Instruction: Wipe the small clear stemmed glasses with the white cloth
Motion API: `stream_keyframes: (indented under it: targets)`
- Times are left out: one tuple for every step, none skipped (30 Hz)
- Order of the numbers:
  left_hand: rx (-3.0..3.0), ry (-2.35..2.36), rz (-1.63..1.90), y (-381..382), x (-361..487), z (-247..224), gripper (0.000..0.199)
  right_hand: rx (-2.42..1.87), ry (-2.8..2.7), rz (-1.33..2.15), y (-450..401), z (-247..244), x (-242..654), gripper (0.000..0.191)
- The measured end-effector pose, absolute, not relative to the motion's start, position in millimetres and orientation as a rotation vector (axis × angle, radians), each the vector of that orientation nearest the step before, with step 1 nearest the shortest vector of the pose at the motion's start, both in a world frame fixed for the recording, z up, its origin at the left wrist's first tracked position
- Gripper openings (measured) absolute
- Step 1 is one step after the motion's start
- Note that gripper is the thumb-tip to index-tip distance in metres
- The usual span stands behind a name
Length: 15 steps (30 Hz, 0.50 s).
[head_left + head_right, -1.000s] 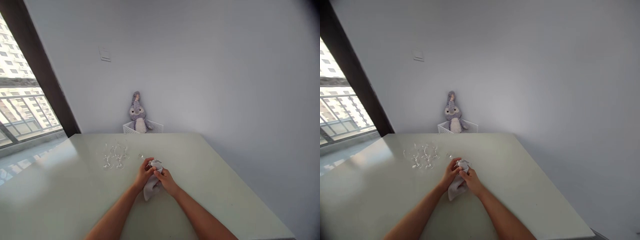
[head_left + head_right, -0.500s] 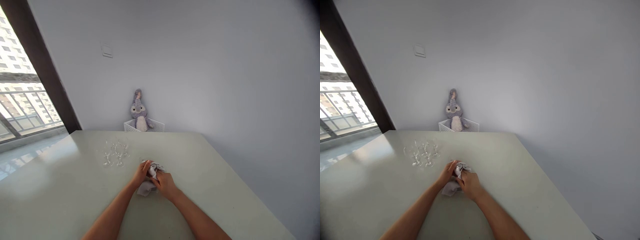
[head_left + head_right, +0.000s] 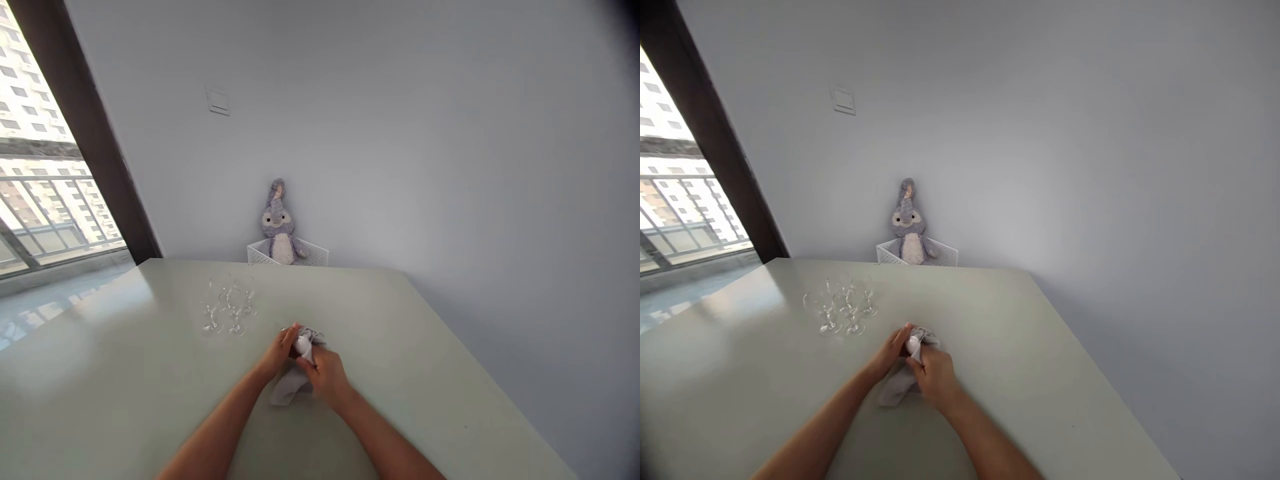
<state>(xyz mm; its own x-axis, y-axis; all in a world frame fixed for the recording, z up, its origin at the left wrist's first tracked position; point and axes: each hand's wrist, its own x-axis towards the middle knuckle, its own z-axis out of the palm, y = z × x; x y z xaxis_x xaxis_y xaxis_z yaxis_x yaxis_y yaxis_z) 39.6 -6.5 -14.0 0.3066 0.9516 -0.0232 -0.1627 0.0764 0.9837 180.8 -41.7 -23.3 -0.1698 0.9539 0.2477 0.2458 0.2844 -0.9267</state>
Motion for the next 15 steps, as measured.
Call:
stream_keyframes:
  targets:
    - [1.183, 0.862, 1.019, -8, 40, -12, 0.040, -1.123, -1.509, 1.057, -39, -23, 182, 0.026]
    - [1.194, 0.829, 1.015, -10, 41, -10, 0.040, -1.098, -1.355, 1.187, -36, -23, 184, 0.029]
    - [1.208, 0.789, 1.018, -11, 42, -9, 0.042, -1.051, -1.188, 1.316, -33, -22, 185, 0.032]
    - [1.222, 0.754, 1.030, -11, 42, -8, 0.045, -0.996, -1.042, 1.426, -31, -22, 185, 0.035]
    - [1.233, 0.735, 1.053, -11, 43, -8, 0.048, -0.944, -0.946, 1.504, -30, -22, 186, 0.037]
    - [1.239, 0.737, 1.084, -11, 44, -10, 0.049, -0.914, -0.916, 1.537, -30, -22, 185, 0.038]
    - [1.243, 0.754, 1.111, -9, 44, -11, 0.048, -0.915, -0.962, 1.523, -31, -22, 185, 0.038]
    - [1.243, 0.784, 1.126, -8, 44, -13, 0.045, -0.944, -1.069, 1.455, -33, -23, 184, 0.037]
    - [1.239, 0.821, 1.127, -6, 43, -15, 0.043, -0.986, -1.218, 1.345, -36, -24, 183, 0.035]
    - [1.237, 0.854, 1.115, -5, 42, -16, 0.041, -1.025, -1.385, 1.209, -39, -25, 183, 0.032]
    - [1.236, 0.881, 1.095, -4, 41, -17, 0.043, -1.056, -1.542, 1.064, -42, -25, 183, 0.028]
    - [1.234, 0.901, 1.075, -4, 40, -16, 0.045, -1.076, -1.666, 0.936, -43, -26, 183, 0.026]
    - [1.232, 0.907, 1.064, -5, 39, -15, 0.048, -1.089, -1.741, 0.849, -44, -26, 184, 0.024]
    - [1.232, 0.891, 1.058, -6, 38, -12, 0.048, -1.102, -1.755, 0.818, -44, -25, 185, 0.024]
    - [1.238, 0.852, 1.052, -7, 38, -10, 0.046, -1.118, -1.709, 0.846, -43, -25, 186, 0.026]
